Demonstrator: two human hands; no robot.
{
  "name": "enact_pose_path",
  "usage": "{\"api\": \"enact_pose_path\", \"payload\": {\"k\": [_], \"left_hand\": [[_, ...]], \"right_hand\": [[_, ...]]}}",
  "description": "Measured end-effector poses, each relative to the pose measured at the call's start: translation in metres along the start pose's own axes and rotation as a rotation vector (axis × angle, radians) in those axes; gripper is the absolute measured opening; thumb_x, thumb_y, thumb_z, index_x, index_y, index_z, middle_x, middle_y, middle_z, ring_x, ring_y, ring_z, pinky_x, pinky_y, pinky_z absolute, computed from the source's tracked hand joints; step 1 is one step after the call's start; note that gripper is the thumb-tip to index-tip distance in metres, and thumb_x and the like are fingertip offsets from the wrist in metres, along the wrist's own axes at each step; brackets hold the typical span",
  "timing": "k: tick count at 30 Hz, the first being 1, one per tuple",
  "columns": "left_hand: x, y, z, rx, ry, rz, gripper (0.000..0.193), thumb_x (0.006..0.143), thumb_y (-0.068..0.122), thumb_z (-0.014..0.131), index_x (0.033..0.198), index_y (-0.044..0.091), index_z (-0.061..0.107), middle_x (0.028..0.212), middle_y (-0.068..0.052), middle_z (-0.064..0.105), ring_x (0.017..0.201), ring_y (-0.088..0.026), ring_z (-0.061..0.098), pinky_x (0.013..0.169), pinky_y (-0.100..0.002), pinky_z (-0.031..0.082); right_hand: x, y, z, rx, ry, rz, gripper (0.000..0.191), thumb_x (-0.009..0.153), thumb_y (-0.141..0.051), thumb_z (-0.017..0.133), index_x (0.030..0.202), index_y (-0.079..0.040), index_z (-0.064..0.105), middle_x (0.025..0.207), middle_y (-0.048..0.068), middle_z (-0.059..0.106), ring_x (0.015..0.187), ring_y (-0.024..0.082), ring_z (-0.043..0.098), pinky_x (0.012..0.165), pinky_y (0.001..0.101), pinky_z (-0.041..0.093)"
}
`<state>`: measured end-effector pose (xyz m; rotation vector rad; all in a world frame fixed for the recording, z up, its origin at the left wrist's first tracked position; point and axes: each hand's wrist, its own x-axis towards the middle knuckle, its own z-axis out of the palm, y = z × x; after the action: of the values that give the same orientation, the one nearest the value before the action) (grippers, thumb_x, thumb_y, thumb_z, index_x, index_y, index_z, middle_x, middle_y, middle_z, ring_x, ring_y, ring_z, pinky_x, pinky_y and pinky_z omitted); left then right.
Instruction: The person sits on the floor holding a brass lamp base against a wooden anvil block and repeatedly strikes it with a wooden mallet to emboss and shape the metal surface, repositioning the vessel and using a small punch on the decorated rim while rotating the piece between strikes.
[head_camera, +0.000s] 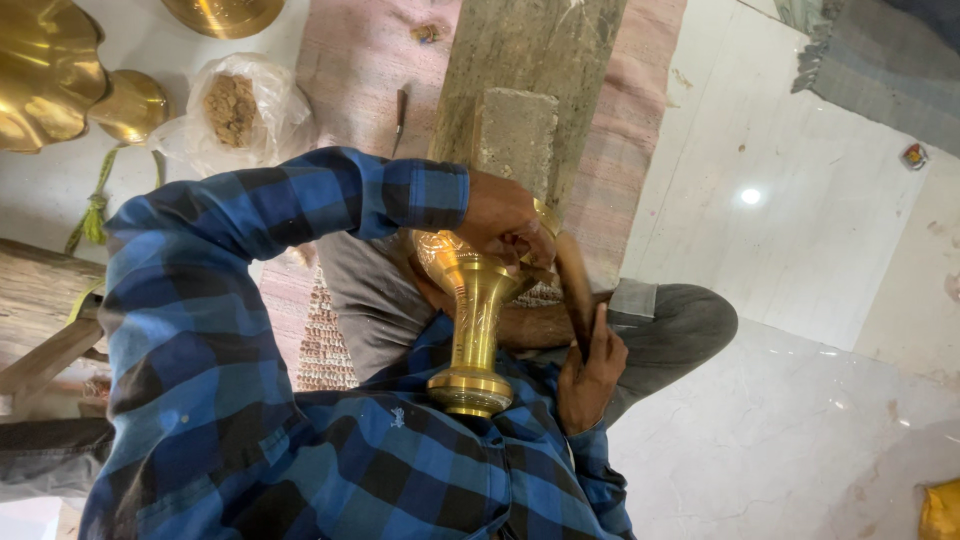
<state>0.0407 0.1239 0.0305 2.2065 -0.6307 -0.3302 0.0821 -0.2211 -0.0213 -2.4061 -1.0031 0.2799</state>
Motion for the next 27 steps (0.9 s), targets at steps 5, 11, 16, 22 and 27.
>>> {"api": "enact_pose_path", "payload": {"k": [5,11,16,22,27], "left_hand": [[-0.001,0.001,0.003,-0.031,0.048,-0.017,0.034,0.085,0.021,0.078,0.118,0.017,0.070,0.074,-0.002,0.070,0.066,-0.021,0.068,0.060,-0.042,0.052],[0.001,-0.002,0.006,-0.036,0.023,0.000,0.035,0.088,0.017,0.073,0.123,0.018,0.070,0.083,-0.001,0.076,0.074,-0.018,0.073,0.065,-0.039,0.055],[0.000,-0.008,0.011,-0.049,0.081,0.013,0.034,0.089,0.018,0.076,0.122,0.018,0.072,0.089,-0.006,0.078,0.075,-0.020,0.073,0.064,-0.038,0.058],[-0.001,-0.020,0.020,-0.293,0.503,-0.029,0.034,0.095,0.012,0.075,0.129,0.014,0.068,0.101,-0.006,0.079,0.079,-0.016,0.078,0.074,-0.032,0.065],[0.000,-0.016,0.029,-0.299,0.463,-0.067,0.041,0.089,0.012,0.078,0.128,0.011,0.067,0.094,-0.007,0.079,0.082,-0.018,0.078,0.074,-0.035,0.064]], "right_hand": [[-0.009,0.004,0.011,0.321,0.369,-0.010,0.073,0.104,-0.001,0.063,0.165,-0.008,0.024,0.154,0.031,0.042,0.143,0.044,0.045,0.119,0.0502,0.040],[-0.012,0.003,0.013,0.344,0.524,-0.124,0.063,0.102,-0.001,0.064,0.157,-0.015,0.038,0.139,0.018,0.056,0.126,0.033,0.057,0.112,0.0442,0.047],[-0.001,-0.002,0.004,-0.031,0.116,-0.084,0.068,0.097,-0.002,0.064,0.160,-0.009,0.038,0.133,0.021,0.057,0.116,0.039,0.058,0.101,0.0482,0.049],[0.006,-0.003,-0.003,0.324,-0.051,0.062,0.071,0.095,-0.003,0.060,0.161,-0.008,0.035,0.141,0.026,0.053,0.126,0.041,0.055,0.105,0.0473,0.047],[0.008,-0.002,0.000,0.321,-0.047,0.041,0.069,0.095,-0.005,0.063,0.159,-0.012,0.038,0.137,0.025,0.057,0.122,0.038,0.059,0.103,0.0454,0.049]]}}
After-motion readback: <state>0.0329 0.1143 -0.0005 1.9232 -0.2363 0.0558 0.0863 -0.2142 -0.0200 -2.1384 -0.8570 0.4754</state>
